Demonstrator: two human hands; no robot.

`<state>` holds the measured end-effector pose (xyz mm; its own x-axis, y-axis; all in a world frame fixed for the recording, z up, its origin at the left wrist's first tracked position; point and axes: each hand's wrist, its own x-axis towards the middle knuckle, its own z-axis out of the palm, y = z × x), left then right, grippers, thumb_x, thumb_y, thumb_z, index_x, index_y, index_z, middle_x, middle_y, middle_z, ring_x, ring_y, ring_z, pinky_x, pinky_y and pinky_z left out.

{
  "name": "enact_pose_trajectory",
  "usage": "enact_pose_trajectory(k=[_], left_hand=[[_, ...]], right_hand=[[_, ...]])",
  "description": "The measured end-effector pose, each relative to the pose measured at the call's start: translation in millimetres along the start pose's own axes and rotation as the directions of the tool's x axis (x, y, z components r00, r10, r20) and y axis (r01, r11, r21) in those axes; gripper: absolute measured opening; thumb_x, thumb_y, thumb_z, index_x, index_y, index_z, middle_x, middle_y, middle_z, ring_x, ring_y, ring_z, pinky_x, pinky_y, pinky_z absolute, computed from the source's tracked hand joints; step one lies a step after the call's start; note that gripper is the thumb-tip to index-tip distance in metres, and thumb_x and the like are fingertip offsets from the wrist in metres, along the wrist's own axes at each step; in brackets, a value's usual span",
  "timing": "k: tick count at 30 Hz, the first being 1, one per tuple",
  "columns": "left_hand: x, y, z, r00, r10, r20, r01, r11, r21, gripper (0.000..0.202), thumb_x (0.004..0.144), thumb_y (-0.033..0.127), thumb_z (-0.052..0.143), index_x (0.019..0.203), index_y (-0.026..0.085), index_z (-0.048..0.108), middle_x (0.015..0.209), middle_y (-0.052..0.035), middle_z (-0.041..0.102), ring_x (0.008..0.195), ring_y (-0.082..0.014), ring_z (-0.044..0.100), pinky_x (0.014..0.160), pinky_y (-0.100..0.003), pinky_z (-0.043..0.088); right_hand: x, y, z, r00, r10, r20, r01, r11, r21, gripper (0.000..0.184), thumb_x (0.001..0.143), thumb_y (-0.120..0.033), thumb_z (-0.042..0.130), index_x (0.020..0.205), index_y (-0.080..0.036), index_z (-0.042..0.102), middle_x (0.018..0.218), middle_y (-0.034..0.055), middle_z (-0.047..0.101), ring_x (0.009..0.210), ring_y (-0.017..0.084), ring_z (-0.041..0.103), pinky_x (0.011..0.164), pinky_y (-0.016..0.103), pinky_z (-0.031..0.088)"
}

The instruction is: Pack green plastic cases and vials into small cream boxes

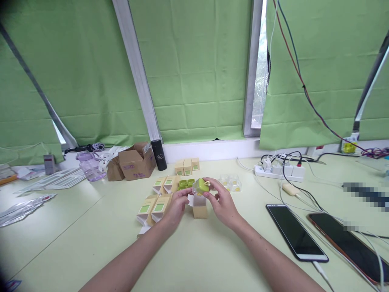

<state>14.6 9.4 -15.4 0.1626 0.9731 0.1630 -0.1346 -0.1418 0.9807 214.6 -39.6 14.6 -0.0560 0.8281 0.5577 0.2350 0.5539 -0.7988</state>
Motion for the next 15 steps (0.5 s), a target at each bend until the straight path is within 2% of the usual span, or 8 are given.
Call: enact_pose_trajectory(k=[3, 10, 15], left_hand=[[0.0, 0.4, 0.1, 1.0, -0.002, 0.001, 0.002, 1.0, -0.005, 0.056, 0.056, 0.014, 0.056, 0.106, 0.015, 0.082, 0.105, -0.0101, 0.078, 0.109, -0.0306, 0.067, 0.095, -0.038, 0.05], [0.2, -1.9, -0.7, 1.0, -0.014, -0.015, 0.014, 1.0, -0.025, 0.058, 0.055, 0.014, 0.056, 0.107, 0.015, 0.082, 0.107, -0.011, 0.079, 0.109, -0.0313, 0.067, 0.094, -0.039, 0.051], [-1.0, -1.7, -0.5, 1.0, 0.003, -0.008, -0.003, 1.0, -0.019, 0.058, 0.057, 0.014, 0.056, 0.109, 0.015, 0.081, 0.108, -0.0109, 0.078, 0.107, -0.0297, 0.067, 0.094, -0.038, 0.05]], right_hand=[[1.4, 2.7, -1.0, 0.999, 0.0, 0.047, 0.002, 0.999, -0.044, 0.04, 0.099, -0.037, 0.057, 0.138, -0.029, 0.062, 0.143, 0.0098, 0.063, 0.105, 0.023, 0.066, 0.073, 0.032, 0.059], [5.0, 10.8, -5.4, 0.998, -0.015, 0.067, 0.027, 0.984, -0.177, 0.039, 0.1, -0.035, 0.053, 0.138, -0.028, 0.06, 0.142, 0.0098, 0.063, 0.088, 0.02, 0.067, 0.063, 0.03, 0.054], [3.7, 12.8, -6.5, 0.994, -0.007, 0.108, 0.036, 0.964, -0.263, 0.04, 0.101, -0.034, 0.05, 0.139, -0.029, 0.06, 0.142, 0.0085, 0.065, 0.085, 0.019, 0.069, 0.066, 0.032, 0.057]])
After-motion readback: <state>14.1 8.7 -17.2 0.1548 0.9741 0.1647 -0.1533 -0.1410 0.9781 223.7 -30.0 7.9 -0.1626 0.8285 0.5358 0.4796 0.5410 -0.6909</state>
